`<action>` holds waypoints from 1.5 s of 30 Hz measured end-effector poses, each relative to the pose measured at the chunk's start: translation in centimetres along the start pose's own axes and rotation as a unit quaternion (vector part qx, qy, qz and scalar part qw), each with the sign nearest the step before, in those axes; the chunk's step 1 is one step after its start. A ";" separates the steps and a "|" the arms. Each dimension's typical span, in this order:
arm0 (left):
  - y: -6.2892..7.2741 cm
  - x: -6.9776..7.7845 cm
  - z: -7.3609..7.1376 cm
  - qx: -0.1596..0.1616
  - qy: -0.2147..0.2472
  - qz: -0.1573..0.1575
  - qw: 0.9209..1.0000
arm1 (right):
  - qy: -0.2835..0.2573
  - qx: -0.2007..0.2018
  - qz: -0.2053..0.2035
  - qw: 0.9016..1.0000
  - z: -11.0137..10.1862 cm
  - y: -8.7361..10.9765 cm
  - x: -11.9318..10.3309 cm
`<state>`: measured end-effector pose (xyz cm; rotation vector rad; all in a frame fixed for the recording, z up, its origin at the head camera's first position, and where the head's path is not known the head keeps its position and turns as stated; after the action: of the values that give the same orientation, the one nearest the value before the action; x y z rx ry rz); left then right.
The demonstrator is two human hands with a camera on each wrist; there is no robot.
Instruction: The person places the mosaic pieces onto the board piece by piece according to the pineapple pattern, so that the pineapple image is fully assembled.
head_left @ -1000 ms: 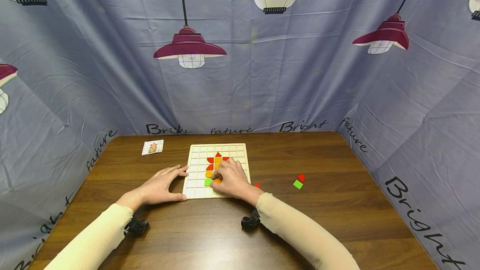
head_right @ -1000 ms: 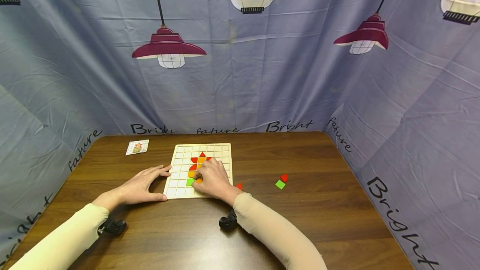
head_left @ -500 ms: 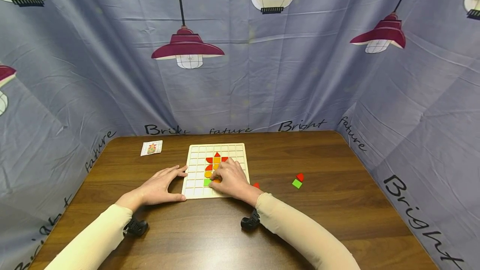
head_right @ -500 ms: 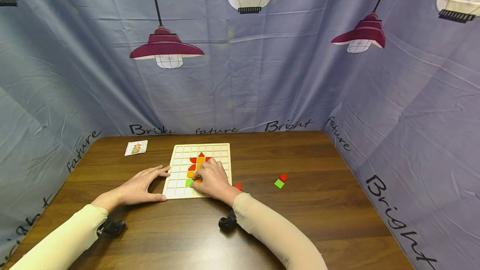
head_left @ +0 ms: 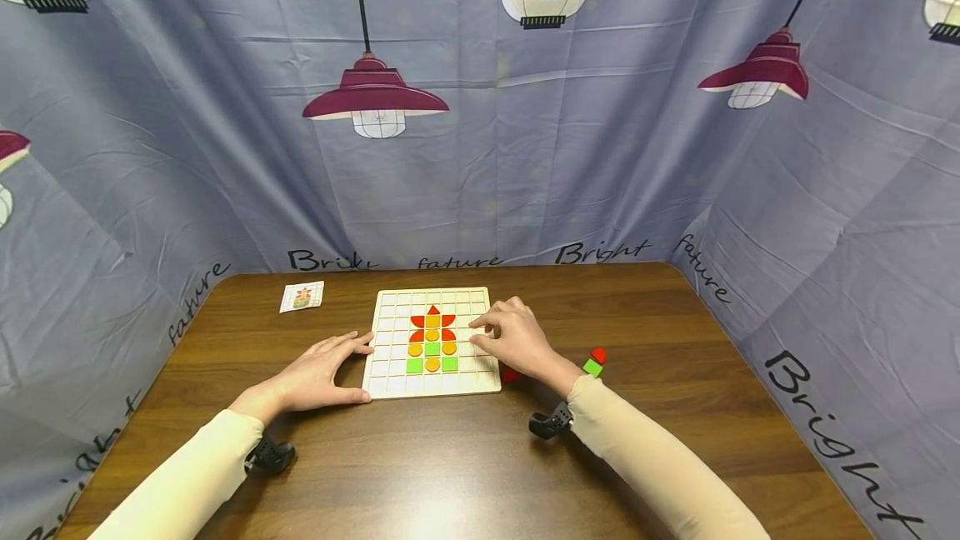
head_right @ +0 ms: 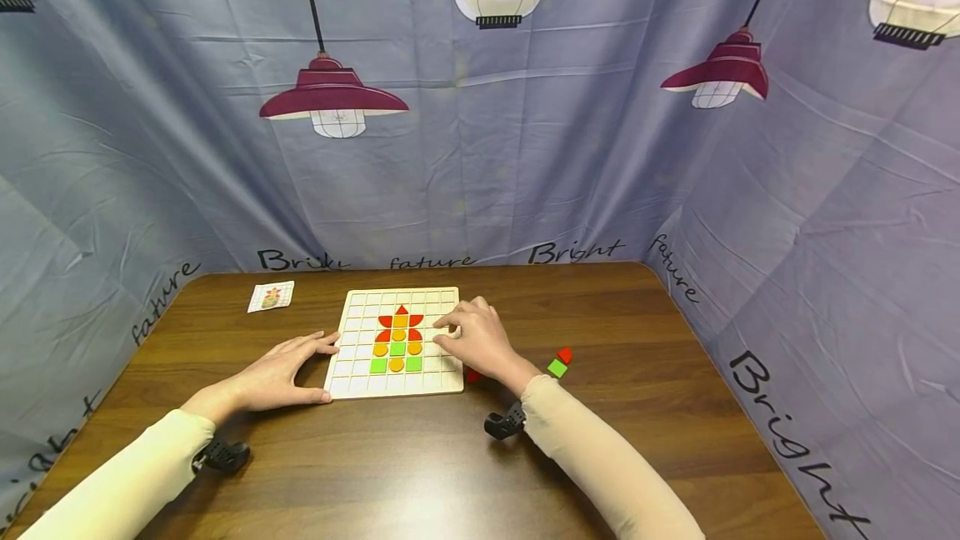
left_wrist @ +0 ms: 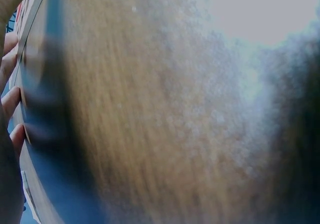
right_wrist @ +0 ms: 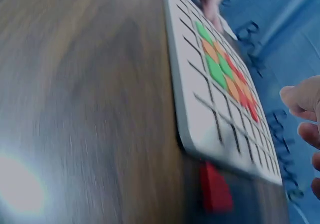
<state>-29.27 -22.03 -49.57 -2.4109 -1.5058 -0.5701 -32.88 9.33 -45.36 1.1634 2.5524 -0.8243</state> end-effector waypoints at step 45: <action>0.0 0.1 0.0 0.003 0.006 0.000 1.000 | 0.074 -0.047 0.039 0.995 -3.4 7.7 7.3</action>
<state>-29.26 -21.92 -49.49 -2.3994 -1.5010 -0.5778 -31.83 19.88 -48.68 1.3298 2.6119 -0.6148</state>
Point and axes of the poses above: each hand's wrist, its own y-axis away from the middle knuckle, its own z-axis out of the palm, x = y × z, the point moved 7 cm from there along -y, towards the middle knuckle, and after that the axes turned 7 degrees about -z, right-handed, at the moved point
